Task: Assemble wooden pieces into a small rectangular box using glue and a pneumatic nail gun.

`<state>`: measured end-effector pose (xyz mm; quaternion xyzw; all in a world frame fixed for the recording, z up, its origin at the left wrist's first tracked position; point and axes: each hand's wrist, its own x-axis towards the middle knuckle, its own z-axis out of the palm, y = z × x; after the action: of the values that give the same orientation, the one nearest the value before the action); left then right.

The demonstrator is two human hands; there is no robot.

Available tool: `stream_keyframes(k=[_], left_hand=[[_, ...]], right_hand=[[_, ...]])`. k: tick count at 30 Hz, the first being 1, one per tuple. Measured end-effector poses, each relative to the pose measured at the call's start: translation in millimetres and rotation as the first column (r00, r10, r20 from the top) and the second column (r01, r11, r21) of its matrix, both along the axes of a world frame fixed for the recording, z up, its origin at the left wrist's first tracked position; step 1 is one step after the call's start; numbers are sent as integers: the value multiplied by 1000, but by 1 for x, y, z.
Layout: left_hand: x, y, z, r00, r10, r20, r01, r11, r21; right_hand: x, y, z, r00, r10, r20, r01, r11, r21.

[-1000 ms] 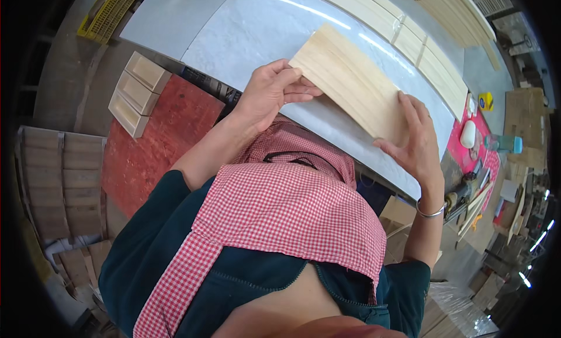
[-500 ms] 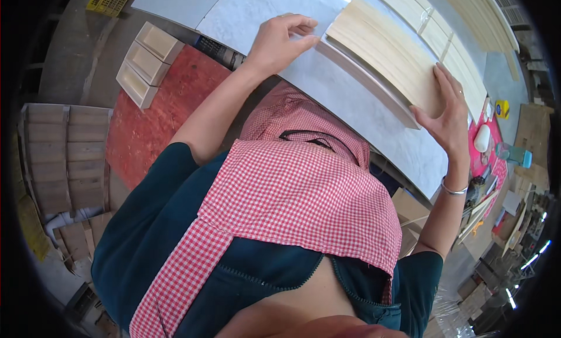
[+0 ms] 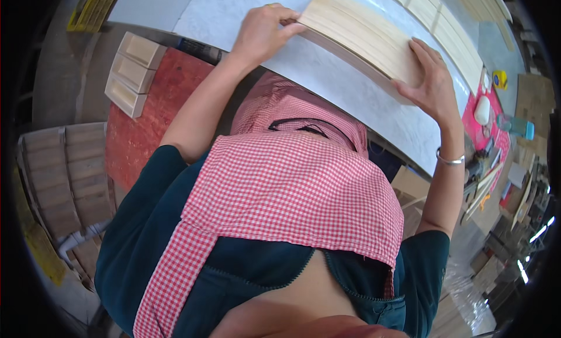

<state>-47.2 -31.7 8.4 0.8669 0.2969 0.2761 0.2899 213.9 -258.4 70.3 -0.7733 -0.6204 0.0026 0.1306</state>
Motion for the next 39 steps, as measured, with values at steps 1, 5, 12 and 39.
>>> stream_keyframes(k=[1,5,12,39], left_hand=[[1,0,0,1000,-22,3,22,1000,-11],[2,3,4,999,-27,-22,29,996,88],[3,2,10,994,-41,-105,63,974,219],[0,14,-2,985,-94,-145,129,960,249]], right_hand=[[1,-2,-1,1000,-22,3,22,1000,-11],[4,-2,-10,999,-12,47,14,999,-47],[3,-4,-22,989,3,151,4,999,-46],[9,-19,-23,1000,-11,10,8,968,251]])
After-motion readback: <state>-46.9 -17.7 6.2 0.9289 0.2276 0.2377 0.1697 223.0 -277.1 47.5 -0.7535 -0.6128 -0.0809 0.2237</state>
